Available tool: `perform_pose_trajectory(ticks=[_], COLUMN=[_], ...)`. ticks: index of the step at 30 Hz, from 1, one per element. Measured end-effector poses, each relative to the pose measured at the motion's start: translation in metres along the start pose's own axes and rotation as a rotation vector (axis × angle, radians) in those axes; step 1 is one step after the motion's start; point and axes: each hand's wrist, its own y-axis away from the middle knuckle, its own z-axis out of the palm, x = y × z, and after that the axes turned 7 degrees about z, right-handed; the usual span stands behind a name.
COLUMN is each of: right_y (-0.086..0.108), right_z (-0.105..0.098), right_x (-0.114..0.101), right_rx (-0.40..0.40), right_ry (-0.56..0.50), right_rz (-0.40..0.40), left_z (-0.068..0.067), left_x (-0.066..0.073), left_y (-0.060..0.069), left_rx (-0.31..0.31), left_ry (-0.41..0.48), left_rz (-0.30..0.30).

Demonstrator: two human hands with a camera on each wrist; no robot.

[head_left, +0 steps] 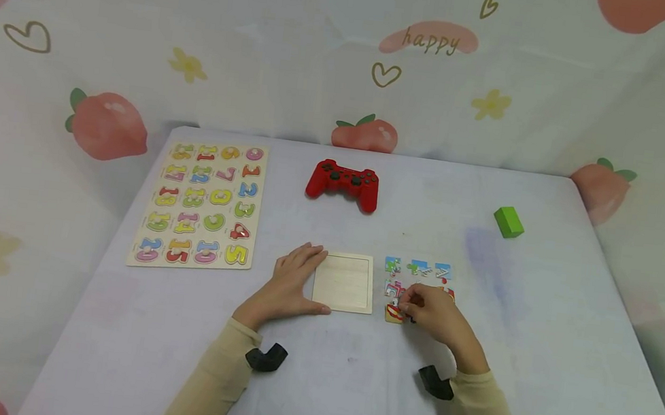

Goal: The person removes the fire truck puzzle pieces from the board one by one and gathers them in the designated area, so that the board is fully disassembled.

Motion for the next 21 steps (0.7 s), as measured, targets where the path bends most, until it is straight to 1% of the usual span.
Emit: perform_pose_trajectory(ticks=[6, 16, 18, 21], right_y=[0.001, 0.0, -0.001, 0.0], right_z=[0.004, 0.01, 0.012, 0.013], right_x=[-0.003, -0.002, -0.002, -0.004], right_rx=[0.028, 0.076, 0.089, 0.133], right_ry=[0.044, 0.09, 0.099, 0.118], right_rz=[-0.01, 0.002, 0.005, 0.002], left_z=[-0.002, -0.001, -0.001, -0.001], left_x=[0.002, 0.002, 0.002, 0.001], left_y=[0.0, 0.001, 0.001, 0.0], left_rx=[-0.007, -0.011, -0.015, -0.019], left_ry=[0.008, 0.013, 0.014, 0.018], left_rz=[-0.003, -0.01, -0.012, -0.012])
